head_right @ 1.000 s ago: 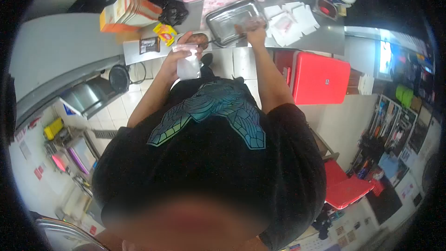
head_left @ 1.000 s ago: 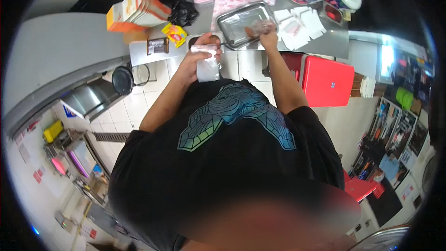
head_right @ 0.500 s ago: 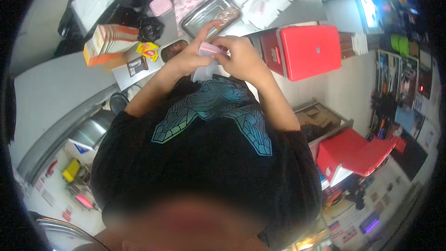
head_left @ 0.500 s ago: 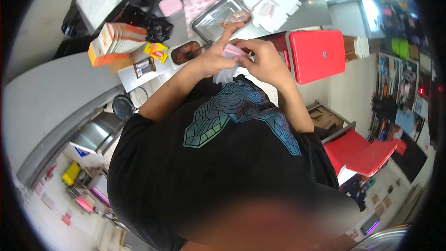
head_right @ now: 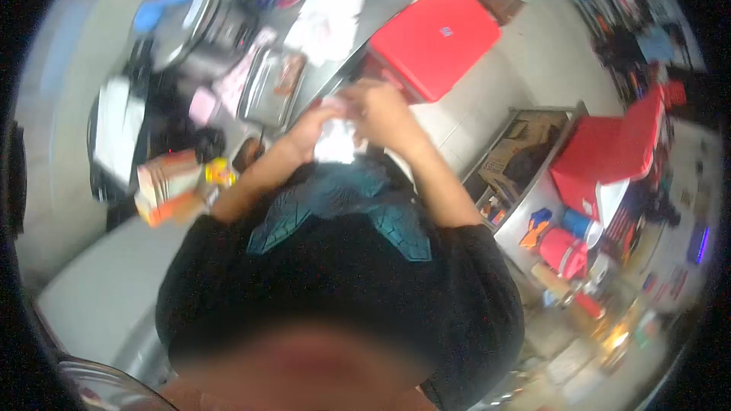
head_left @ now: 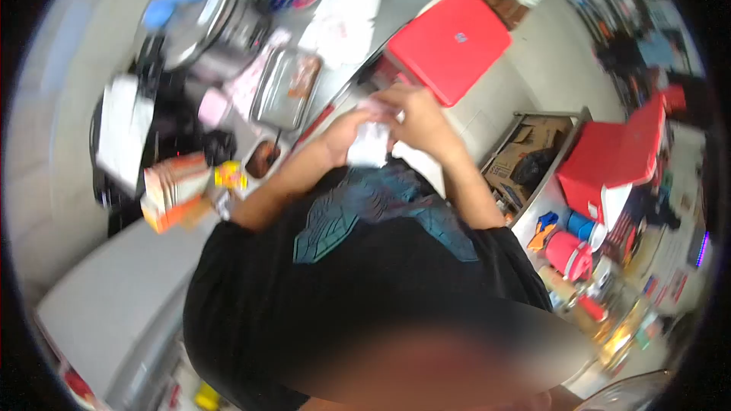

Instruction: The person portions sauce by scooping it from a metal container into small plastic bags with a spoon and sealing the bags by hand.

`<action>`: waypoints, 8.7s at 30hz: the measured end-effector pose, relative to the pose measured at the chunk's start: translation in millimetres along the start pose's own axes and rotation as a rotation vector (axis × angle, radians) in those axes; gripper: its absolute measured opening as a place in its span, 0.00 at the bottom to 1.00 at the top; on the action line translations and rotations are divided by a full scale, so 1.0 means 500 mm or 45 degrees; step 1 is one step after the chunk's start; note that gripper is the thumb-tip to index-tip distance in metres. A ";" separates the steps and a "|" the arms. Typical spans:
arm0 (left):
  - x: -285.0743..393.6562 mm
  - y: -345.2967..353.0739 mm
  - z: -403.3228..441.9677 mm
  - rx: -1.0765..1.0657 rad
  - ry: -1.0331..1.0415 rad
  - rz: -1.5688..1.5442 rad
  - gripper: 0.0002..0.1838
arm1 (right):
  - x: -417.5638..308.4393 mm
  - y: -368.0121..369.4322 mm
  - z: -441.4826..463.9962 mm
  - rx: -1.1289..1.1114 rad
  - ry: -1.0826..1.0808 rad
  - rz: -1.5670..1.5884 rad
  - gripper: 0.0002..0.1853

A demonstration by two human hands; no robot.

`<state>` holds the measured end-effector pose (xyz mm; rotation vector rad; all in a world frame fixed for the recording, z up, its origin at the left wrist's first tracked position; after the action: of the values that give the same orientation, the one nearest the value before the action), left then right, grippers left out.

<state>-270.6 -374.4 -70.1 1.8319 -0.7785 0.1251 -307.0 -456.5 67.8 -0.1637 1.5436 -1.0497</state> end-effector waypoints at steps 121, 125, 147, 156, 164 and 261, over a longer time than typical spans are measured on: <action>-0.038 0.361 0.096 -0.113 1.139 2.480 0.10 | 0.224 -0.114 -0.344 0.553 0.749 0.290 0.14; -0.042 0.352 0.110 -0.102 1.054 2.536 0.10 | 0.227 -0.115 -0.332 0.368 0.868 0.217 0.17; -0.004 0.269 0.134 0.209 0.826 2.065 0.12 | 0.197 -0.158 -0.373 1.049 0.596 0.209 0.06; 0.019 0.180 0.154 0.119 0.728 1.302 0.16 | 0.203 -0.152 -0.339 1.040 0.417 0.551 0.08; 0.034 0.013 0.118 0.095 0.297 1.143 0.14 | 0.177 -0.099 -0.289 0.671 0.355 0.610 0.08; -0.154 -0.787 -0.674 1.281 0.645 0.698 0.29 | 0.279 0.933 0.024 -0.029 1.140 1.063 0.05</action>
<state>-16.3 31.4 -283.0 2.2642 -0.8961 1.4994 -131.2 -278.3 -350.1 0.9845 2.1038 -0.4072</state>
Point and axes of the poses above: each hand's wrist, its own z-axis towards the middle knuckle, its own y-axis out of the palm, x = y × z, the point moved 10 cm from there along z, towards the middle knuckle, and after that the axes turned 2 degrees about y, right-handed, at the moved point
